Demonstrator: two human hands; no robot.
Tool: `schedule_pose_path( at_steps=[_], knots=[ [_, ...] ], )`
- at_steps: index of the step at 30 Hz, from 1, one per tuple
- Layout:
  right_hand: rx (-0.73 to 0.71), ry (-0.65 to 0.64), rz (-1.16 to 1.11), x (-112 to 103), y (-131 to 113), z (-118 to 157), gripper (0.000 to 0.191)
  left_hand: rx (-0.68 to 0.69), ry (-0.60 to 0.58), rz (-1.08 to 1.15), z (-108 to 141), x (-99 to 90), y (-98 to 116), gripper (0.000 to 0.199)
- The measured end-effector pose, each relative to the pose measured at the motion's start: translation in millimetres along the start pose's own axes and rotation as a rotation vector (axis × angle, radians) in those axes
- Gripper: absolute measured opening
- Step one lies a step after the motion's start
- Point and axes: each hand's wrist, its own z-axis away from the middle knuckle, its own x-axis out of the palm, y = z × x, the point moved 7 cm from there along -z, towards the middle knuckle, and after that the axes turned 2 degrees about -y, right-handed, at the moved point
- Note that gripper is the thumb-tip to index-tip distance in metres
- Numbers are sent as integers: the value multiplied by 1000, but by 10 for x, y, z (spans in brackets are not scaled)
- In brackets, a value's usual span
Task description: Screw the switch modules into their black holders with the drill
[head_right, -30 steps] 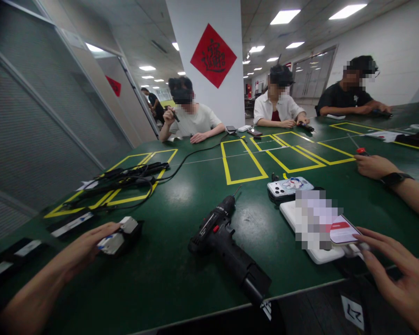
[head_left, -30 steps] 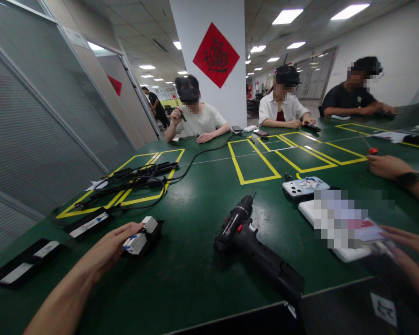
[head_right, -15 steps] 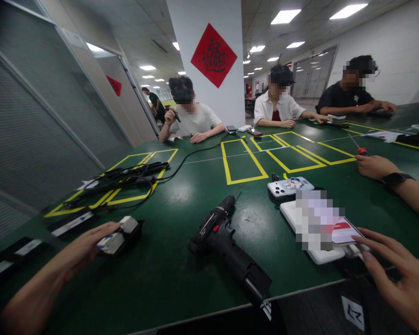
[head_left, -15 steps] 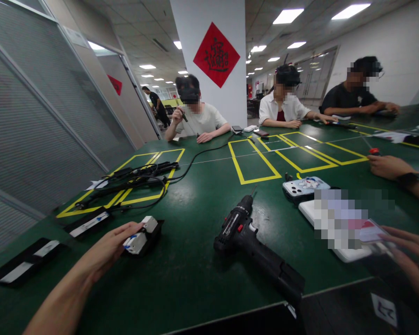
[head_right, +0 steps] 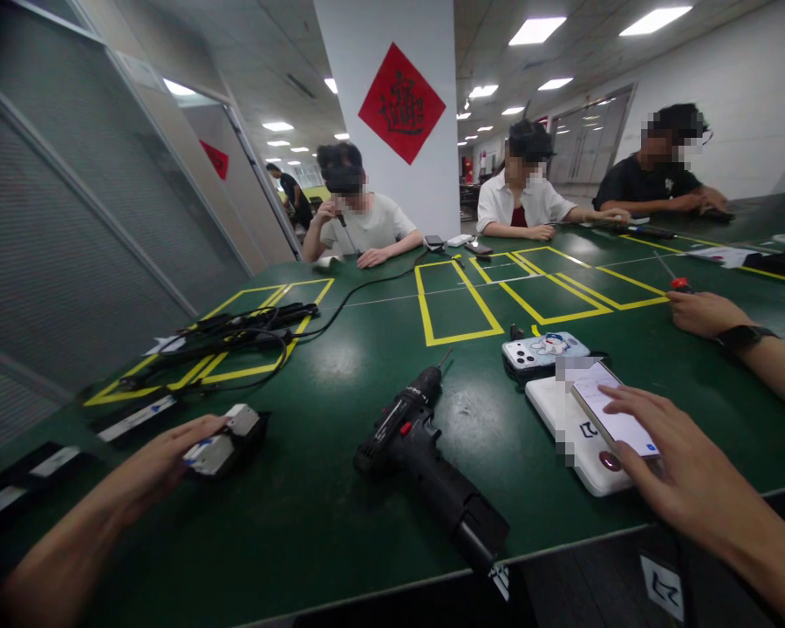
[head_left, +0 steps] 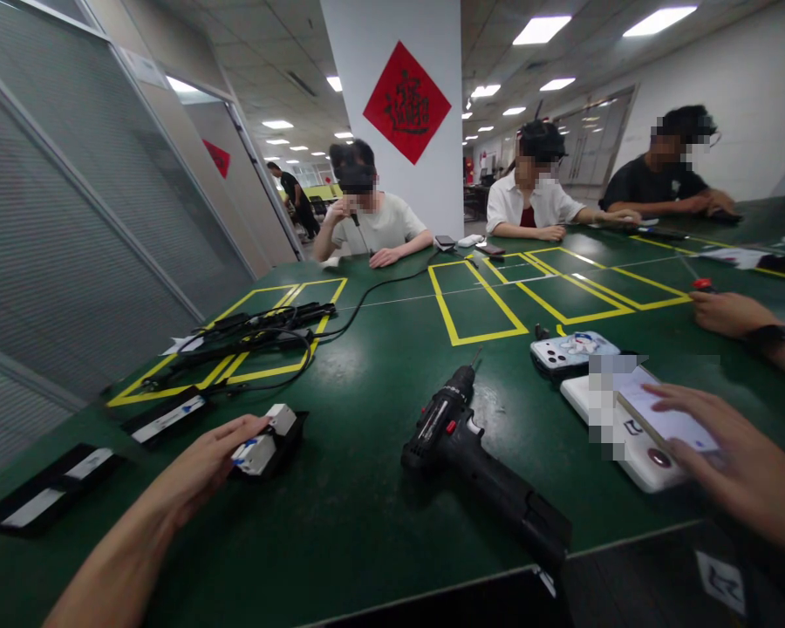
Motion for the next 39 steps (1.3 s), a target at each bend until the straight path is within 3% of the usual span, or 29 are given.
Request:
schedule_pose_path(
  at_steps=[3, 8, 11, 15, 19, 23, 29, 34, 37, 39],
  knots=[
    [53, -55, -11, 26, -56, -62, 38, 6, 5, -12, 26, 6, 22, 59],
    [268, 41, -131, -295, -110, -32, 37, 31, -36, 27, 69, 52, 49, 51],
    [283, 82, -126, -429, -257, -56, 34, 43, -69, 59, 84, 61, 49, 43],
    [110, 144, -126, -449, -666, -180, 30, 42, -106, 103, 116, 44, 47, 34],
    [-278, 180, -165, -427, -1349, -244, 27, 3, -83, 128, 159, -3, 33, 31],
    [-528, 117, -169, -387, -1933, -185, 33, 9, -204, 69, 229, 86, 95, 32],
    [-594, 1, -250, -301, -2245, -106, 35, 3, -53, -118, 286, 9, 155, 45],
    [-611, -31, -288, -312, -2366, -225, 27, 24, -132, -59, 199, 91, 165, 52],
    [-574, -87, -274, -318, -2463, -474, 24, 88, -155, -69, 103, 208, 393, 57],
    [-538, -141, -290, -276, -2525, -720, 21, 180, -217, -113, 38, 388, 690, 58]
  ],
)
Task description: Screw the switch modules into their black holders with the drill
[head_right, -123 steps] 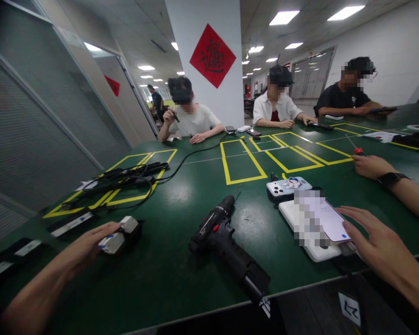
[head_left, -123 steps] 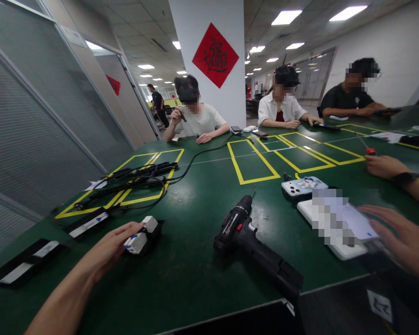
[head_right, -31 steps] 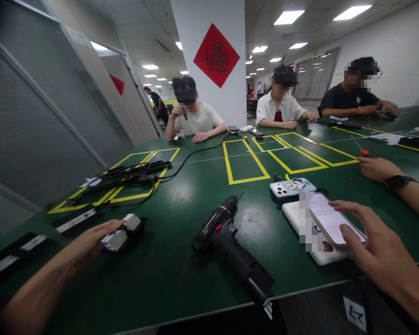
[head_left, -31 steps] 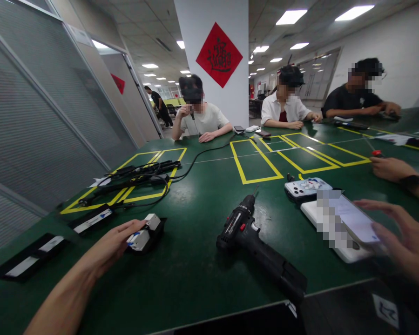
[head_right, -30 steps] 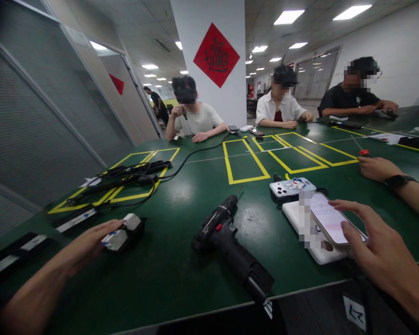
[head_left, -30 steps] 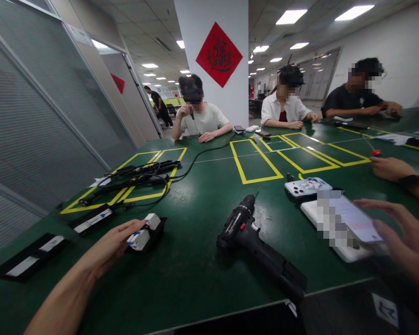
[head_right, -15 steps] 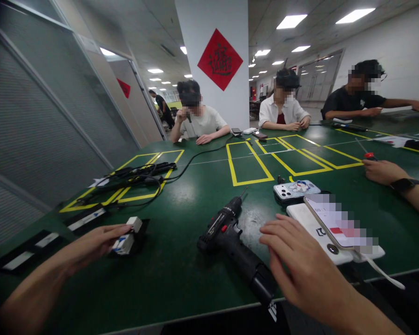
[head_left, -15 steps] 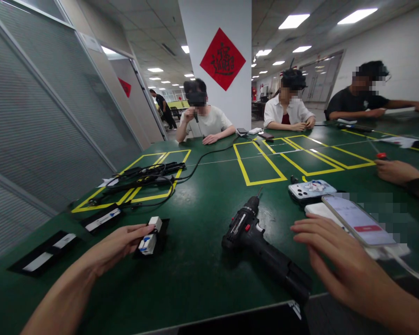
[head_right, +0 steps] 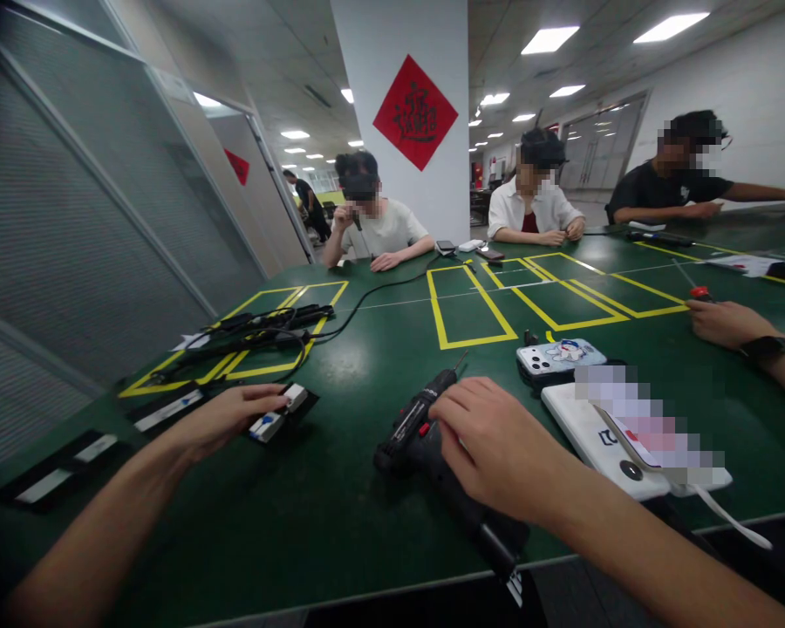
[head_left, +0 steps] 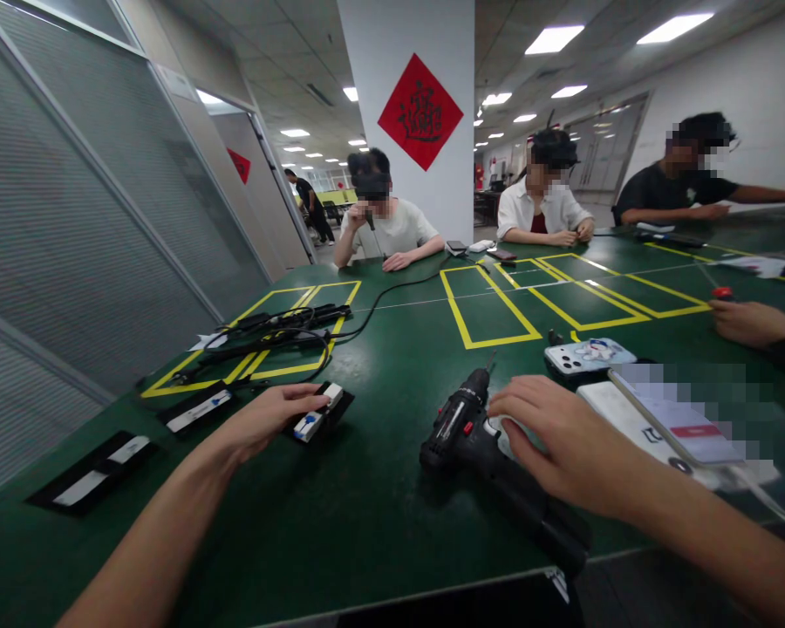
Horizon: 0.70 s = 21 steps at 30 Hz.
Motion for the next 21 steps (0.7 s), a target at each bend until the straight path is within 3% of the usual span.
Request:
schedule_pose_path(
  at_steps=[5, 9, 13, 17, 21],
  knots=[
    [60, 18, -67, 180, 363, -730, 29, 287, -166, -308, -493, 541, 844, 56],
    [90, 21, -112, 515, 722, -1181, 50, 537, -404, -439, -836, 1148, 1186, 51],
    [88, -33, -203, 847, 939, -1349, 43, 677, -431, -419, -1049, 1419, 1231, 51],
    [82, -33, -260, 1062, 981, -1354, 41, 674, -380, -237, -1118, 1391, 1130, 55],
    [178, 32, -232, 1179, 1046, -1343, 41, 682, -285, -156, -1089, 1322, 1037, 54]
  ],
)
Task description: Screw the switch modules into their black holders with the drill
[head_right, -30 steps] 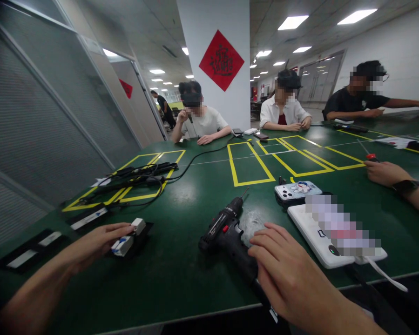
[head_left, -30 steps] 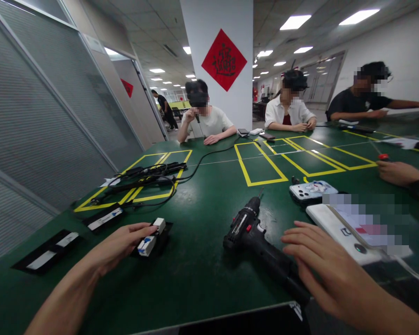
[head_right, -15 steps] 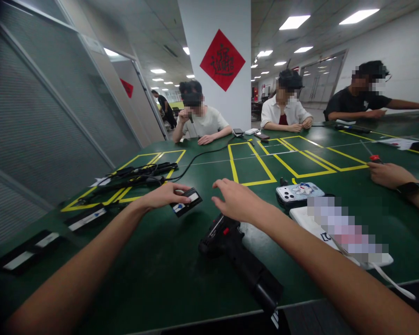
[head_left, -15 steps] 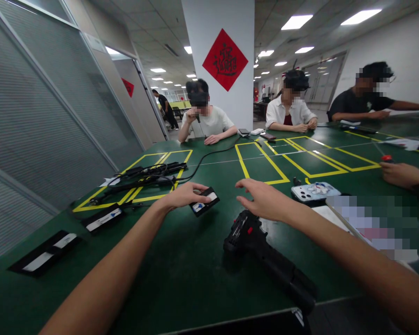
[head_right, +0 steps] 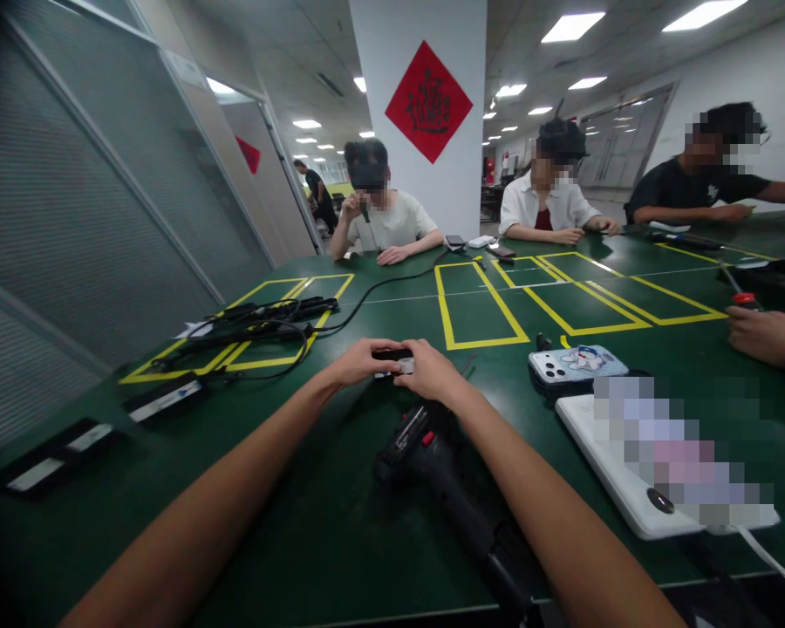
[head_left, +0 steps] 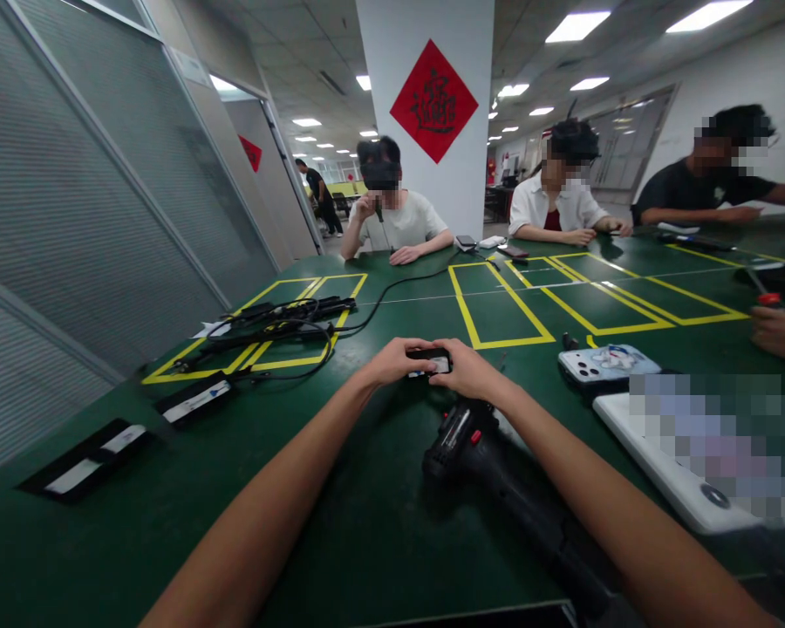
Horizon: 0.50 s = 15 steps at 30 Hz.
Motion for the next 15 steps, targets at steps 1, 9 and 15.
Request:
schedule_pose_path(
  at_steps=[1, 9, 15],
  knots=[
    [25, 11, 9, 17, 26, 0, 40, 4, 1, -10, 14, 10, -2, 54],
    [120, 11, 50, 27, 158, 37, 38, 78, -47, -74, 11, 117, 69, 51],
    [180, -8, 97, 28, 178, 47, 35, 90, -32, -115, 0, 112, 85, 49]
  ],
)
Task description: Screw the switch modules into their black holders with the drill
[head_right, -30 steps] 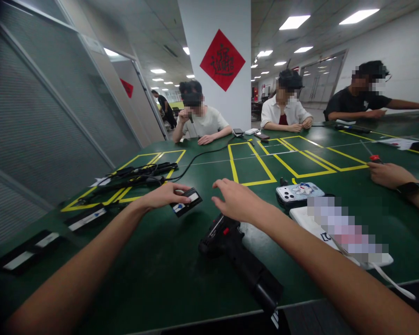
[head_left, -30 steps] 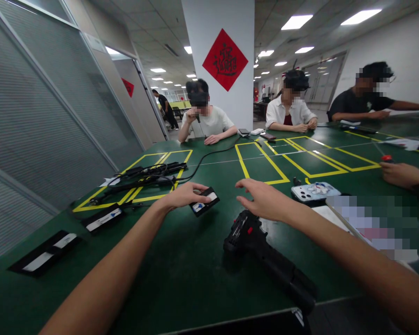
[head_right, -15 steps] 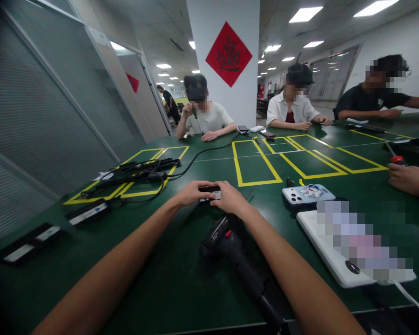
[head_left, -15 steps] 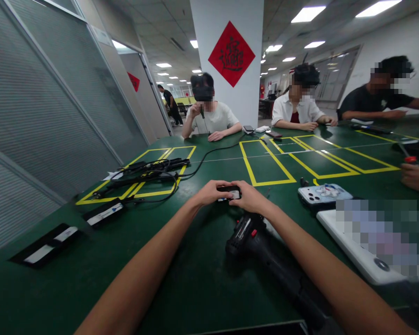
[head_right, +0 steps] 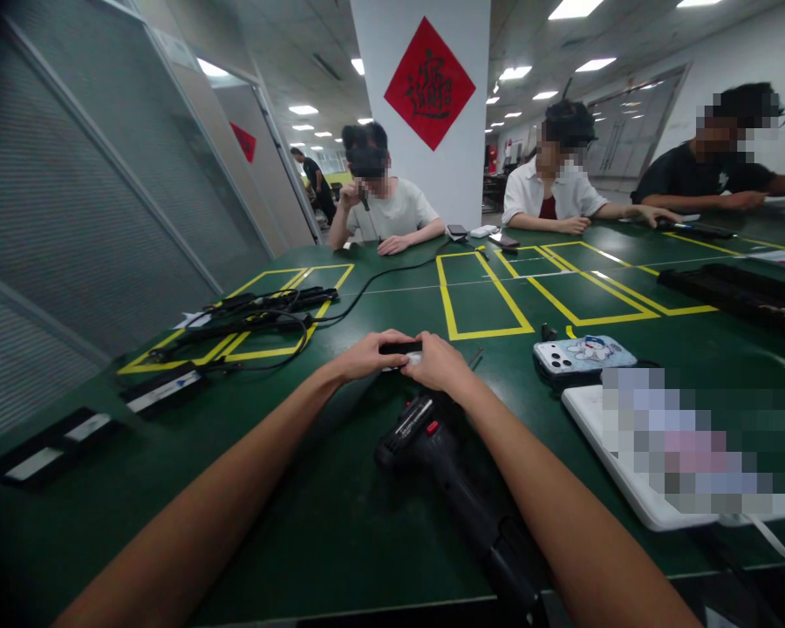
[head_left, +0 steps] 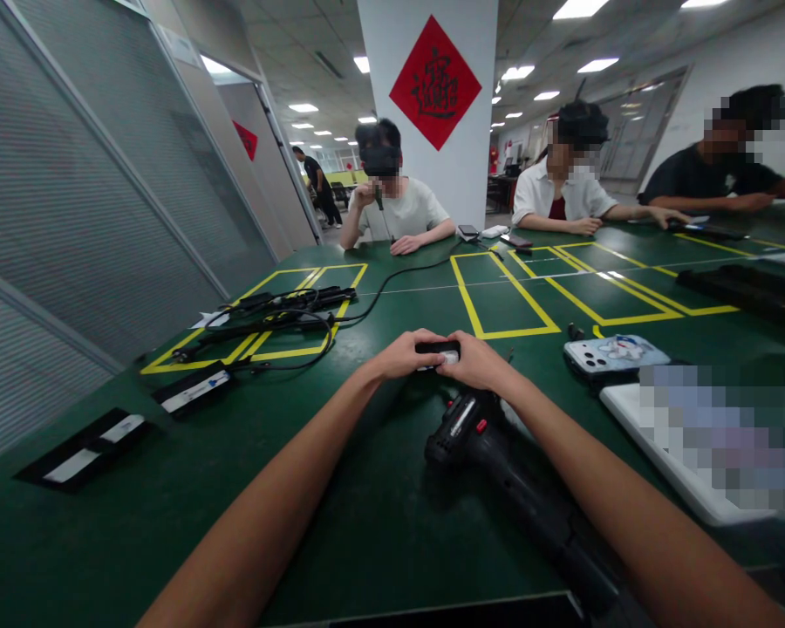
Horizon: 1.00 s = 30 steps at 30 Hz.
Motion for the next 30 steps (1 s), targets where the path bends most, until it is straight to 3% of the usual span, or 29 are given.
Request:
schedule_pose_path(
  at_steps=[6, 10, 30],
  knots=[
    [48, 2, 48, 21, -1, 10, 35, -60, -26, 129, 19, 20, -57, 51],
    [51, -7, 61, 17, -1, 19, 34, -103, 30, 213, 56, 14, -128, 54],
    [37, 11, 133, -2, -38, 69, 36, -84, 54, 128, 53, 19, -150, 46]
  ],
)
